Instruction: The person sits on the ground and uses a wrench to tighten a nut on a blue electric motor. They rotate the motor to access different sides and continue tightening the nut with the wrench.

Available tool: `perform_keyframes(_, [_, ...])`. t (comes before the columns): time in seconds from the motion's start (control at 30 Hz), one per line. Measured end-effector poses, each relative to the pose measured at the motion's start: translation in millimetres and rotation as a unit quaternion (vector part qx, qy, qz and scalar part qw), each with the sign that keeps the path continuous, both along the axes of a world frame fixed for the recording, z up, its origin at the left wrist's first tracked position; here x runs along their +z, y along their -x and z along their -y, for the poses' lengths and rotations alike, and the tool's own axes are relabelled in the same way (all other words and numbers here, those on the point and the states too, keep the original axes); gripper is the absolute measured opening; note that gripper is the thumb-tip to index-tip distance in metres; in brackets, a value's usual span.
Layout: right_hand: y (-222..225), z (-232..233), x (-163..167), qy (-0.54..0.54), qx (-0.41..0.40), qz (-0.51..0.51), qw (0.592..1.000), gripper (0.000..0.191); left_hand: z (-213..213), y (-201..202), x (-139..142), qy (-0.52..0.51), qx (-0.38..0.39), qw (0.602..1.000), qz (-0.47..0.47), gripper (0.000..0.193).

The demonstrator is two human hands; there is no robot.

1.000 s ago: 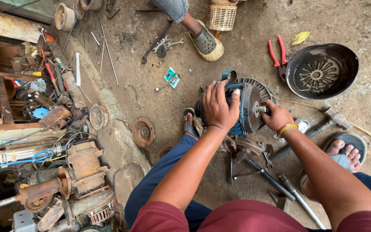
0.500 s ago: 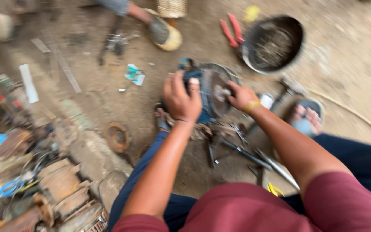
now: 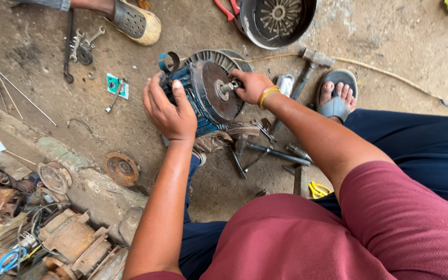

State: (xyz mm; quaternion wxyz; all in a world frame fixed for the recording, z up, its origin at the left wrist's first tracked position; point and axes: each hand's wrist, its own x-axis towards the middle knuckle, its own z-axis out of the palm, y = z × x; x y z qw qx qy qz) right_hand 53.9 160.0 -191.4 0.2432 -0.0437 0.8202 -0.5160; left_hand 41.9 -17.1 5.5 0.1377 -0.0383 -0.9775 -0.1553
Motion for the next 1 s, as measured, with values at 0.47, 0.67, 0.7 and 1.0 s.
perform_keyframes(0.47, [0.9, -0.3, -0.5, -0.023, 0.019, -0.018, 0.999, 0.042, 1.0, -0.5, -0.8, -0.015, -0.015, 1.000, 0.004, 0.045])
perform_keyframes(0.67, [-0.3, 1.2, -6.1, -0.042, 0.027, -0.061, 0.997, 0.039, 0.9, -0.1, -0.6, -0.011, -0.018, 1.000, 0.002, 0.044])
perform_keyframes(0.7, [-0.6, 1.2, -6.8, -0.046, 0.030, -0.082, 0.995, 0.038, 0.8, 0.1, -0.4, -0.010, -0.019, 1.000, 0.002, 0.044])
perform_keyframes(1.0, [-0.8, 1.5, -0.4, -0.049, 0.032, -0.010, 0.998, 0.041, 0.8, -2.0, 0.2, -0.011, -0.019, 1.000, 0.004, 0.043])
